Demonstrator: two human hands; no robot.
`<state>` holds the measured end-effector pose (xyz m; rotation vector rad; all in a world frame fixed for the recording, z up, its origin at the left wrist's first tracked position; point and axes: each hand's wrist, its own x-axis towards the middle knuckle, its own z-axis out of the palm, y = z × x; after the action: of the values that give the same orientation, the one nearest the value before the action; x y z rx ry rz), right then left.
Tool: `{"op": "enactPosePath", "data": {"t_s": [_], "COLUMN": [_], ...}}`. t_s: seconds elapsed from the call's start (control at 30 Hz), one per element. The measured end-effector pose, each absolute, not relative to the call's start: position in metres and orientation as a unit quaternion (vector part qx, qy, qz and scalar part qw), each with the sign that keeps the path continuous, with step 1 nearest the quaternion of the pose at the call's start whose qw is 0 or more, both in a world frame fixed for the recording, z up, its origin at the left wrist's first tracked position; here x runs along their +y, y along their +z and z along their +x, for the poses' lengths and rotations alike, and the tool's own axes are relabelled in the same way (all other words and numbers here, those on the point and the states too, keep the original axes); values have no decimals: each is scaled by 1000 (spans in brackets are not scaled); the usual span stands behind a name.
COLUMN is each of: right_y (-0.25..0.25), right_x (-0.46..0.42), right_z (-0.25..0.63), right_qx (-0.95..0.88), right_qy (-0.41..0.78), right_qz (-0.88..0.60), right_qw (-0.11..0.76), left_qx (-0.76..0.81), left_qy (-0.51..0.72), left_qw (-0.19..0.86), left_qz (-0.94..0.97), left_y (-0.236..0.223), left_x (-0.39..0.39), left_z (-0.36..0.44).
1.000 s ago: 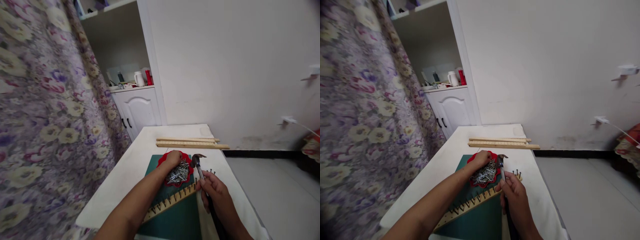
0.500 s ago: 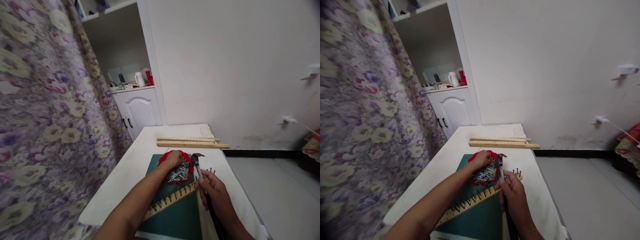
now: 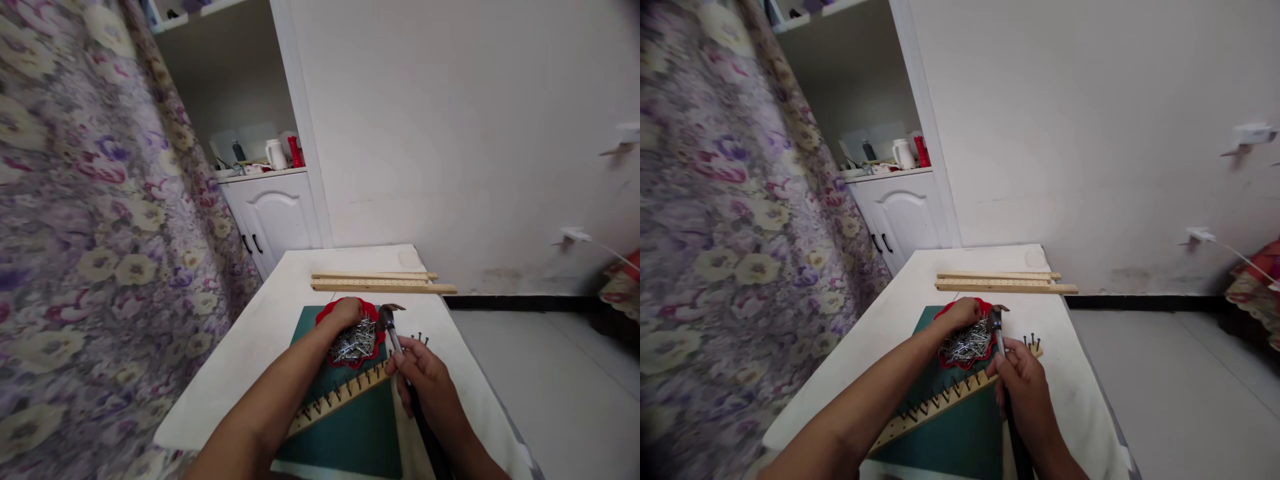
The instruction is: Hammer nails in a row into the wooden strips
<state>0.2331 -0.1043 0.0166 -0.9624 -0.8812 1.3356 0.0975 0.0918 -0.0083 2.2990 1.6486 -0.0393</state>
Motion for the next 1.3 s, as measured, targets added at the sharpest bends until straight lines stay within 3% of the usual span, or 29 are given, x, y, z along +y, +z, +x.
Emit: {"op": "enactPosePath", "data": {"t_s": [0.33,0.7,0.9,1.07,1.3], "right_y": [14,9,10,9,8], "right_x": [-103,-107,-115,-125,-136], "right_z": [232,231,227,218,207], "right_qx": [-388,-424,-425,-439,-487], "right_qy": [567,560,590,623,590], "right_qz": [-409,-391,-375,-353,-377], "right_qw": [600,594,575,542,521], "left_qx": [566,565,583,578,602], "left_qy": [47,291,405,524,508], "left_qw": [146,200,241,320,320], "left_qz": [810,746,662,537,526], "left_y": [-3,7,23,-6,-55], "left_x": [79,65,-6,-99,-153], "left_z": [86,39,-33,-71,-47]}}
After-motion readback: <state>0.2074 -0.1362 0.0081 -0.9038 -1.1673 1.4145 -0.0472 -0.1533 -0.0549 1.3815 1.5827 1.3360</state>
